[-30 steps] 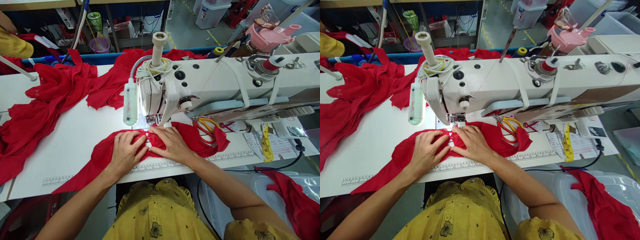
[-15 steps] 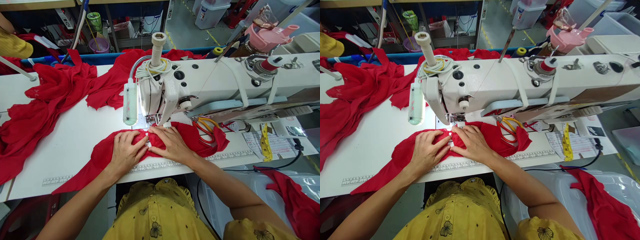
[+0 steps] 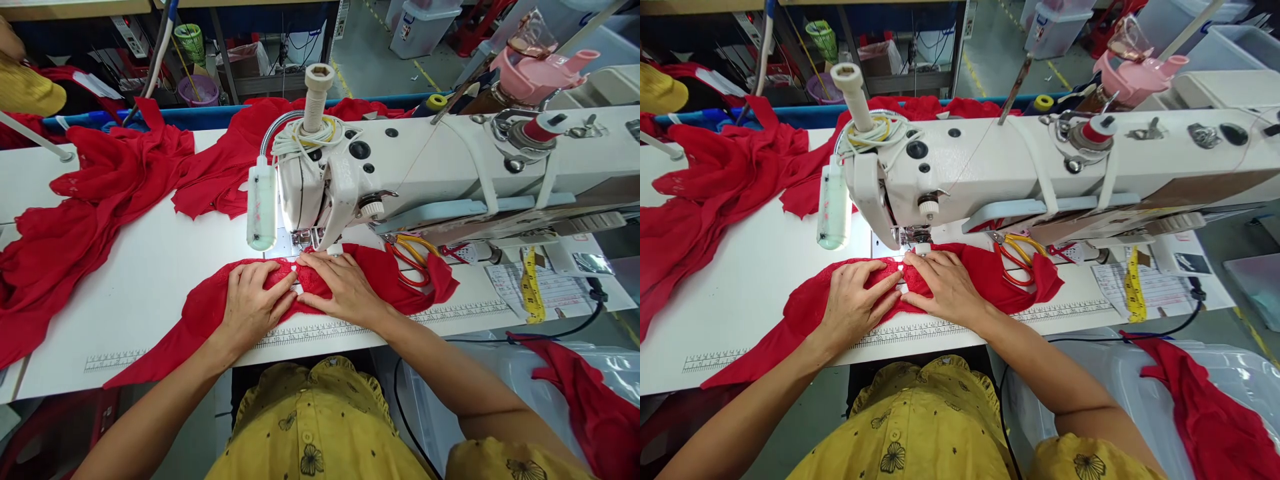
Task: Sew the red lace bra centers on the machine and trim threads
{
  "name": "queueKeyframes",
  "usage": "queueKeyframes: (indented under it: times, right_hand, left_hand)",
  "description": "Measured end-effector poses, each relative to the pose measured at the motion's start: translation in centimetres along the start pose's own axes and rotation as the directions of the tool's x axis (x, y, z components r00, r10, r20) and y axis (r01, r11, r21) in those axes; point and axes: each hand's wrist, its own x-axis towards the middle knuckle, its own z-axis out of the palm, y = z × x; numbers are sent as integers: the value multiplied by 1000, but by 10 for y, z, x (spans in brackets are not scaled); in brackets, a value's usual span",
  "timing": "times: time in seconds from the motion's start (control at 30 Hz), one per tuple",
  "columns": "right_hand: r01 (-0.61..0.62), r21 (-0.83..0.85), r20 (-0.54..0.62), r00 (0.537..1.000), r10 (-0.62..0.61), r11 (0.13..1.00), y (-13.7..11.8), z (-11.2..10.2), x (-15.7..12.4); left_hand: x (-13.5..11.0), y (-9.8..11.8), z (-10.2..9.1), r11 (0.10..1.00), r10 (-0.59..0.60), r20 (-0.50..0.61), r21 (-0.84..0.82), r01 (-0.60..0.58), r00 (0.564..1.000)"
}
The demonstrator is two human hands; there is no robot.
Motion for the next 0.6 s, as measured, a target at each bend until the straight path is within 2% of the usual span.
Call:
queueKeyframes:
  times: [0.37,0.47,0.53,0.6]
  right_hand:
    - [43,-14,-14,999,-44,999,2,1,-1]
    - [60,-57,-110,992,-66,997,4,3,-1]
    - [0,-137,-207,978,-29,991,6,5,1]
    - [-70,-220,-242,970,15,973,8,7,4]
  left_hand:
    - [0,0,-1,1000,1,6,-12,-1,1000]
    - [-1,-1,0,1000,-5,4,-20,5,1000]
    - [-1,-1,0,1000,-5,0,-30,5,1000]
    - [-2,-1,0,999,1,0,-43,-1,1000]
